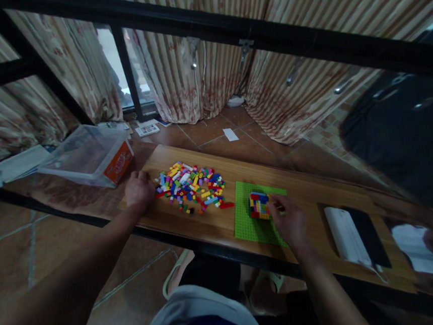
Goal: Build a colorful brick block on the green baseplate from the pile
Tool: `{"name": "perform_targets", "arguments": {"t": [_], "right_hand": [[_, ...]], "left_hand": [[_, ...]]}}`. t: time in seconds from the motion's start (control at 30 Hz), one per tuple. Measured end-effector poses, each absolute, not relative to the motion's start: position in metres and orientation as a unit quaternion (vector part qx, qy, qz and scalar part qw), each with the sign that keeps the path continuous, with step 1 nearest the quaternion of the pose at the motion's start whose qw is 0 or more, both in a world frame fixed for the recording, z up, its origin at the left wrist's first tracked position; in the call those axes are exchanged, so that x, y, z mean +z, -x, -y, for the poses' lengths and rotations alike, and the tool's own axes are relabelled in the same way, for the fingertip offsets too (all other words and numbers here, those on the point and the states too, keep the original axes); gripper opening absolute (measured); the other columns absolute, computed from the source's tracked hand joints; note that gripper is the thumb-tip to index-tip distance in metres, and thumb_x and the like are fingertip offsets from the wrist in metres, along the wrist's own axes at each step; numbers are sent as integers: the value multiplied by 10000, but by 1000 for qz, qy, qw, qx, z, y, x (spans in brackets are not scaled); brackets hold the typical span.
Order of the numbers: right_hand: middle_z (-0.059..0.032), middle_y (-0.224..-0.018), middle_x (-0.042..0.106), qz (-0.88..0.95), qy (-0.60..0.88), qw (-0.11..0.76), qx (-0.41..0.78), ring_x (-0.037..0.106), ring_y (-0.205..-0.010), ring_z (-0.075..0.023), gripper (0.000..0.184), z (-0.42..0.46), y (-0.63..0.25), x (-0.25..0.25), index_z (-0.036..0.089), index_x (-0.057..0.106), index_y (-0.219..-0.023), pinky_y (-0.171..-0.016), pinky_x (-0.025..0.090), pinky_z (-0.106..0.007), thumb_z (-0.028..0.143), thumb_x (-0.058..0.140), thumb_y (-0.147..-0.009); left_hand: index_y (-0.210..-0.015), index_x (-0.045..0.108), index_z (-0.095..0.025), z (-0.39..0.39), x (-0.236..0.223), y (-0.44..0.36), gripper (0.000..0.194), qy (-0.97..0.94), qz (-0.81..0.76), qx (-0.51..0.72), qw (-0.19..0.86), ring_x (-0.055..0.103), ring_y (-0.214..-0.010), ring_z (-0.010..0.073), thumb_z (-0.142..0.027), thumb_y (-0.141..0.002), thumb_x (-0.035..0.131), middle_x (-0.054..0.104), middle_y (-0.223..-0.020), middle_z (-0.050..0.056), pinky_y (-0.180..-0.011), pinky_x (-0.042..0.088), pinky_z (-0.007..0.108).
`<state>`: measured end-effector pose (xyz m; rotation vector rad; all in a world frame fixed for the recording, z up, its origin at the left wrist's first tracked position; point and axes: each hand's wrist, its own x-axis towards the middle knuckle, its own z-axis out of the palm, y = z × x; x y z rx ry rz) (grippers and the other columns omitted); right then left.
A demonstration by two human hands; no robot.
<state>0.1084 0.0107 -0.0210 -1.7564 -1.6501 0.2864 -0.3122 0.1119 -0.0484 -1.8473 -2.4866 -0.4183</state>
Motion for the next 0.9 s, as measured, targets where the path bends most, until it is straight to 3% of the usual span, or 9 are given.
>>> {"name": "perform_targets", "arguments": {"t": [0.13,0.4,0.67,0.9], "right_hand": [[-77,-982,706,669,621,369,173,656,-898,-219,214,7,-53,-28,239,694,-953,-836,521,-373,347,517,-902],[-69,-963,690,684,573,359,274,648,-897,-215,202,19,22,-47,253,697,-929,-802,508,-357,288,498,-916],[-49,-1000,666,745,546,308,226,622,-947,-203,214,-3,52,-49,277,710,-990,-855,479,-333,243,514,-912],[-66,-947,660,758,575,260,166,610,-925,-192,226,-9,65,-49,217,729,-907,-833,463,-294,177,507,-917]], "left_hand": [[-1126,623,-120,-112,-51,313,347,591,794,-140,10,590,-1019,292,-224,-890,391,577,-1154,172,-821,456,369],[-1131,616,-120,-108,-49,311,334,587,794,-158,-13,589,-1031,290,-190,-888,399,578,-1152,179,-818,449,369],[-1138,615,-135,-109,-55,313,328,588,793,-162,-6,592,-1027,291,-198,-883,417,584,-1151,159,-820,453,364],[-1115,623,-132,-110,-55,315,322,595,787,-161,14,602,-968,276,-182,-864,428,594,-1121,151,-787,464,353]]}}
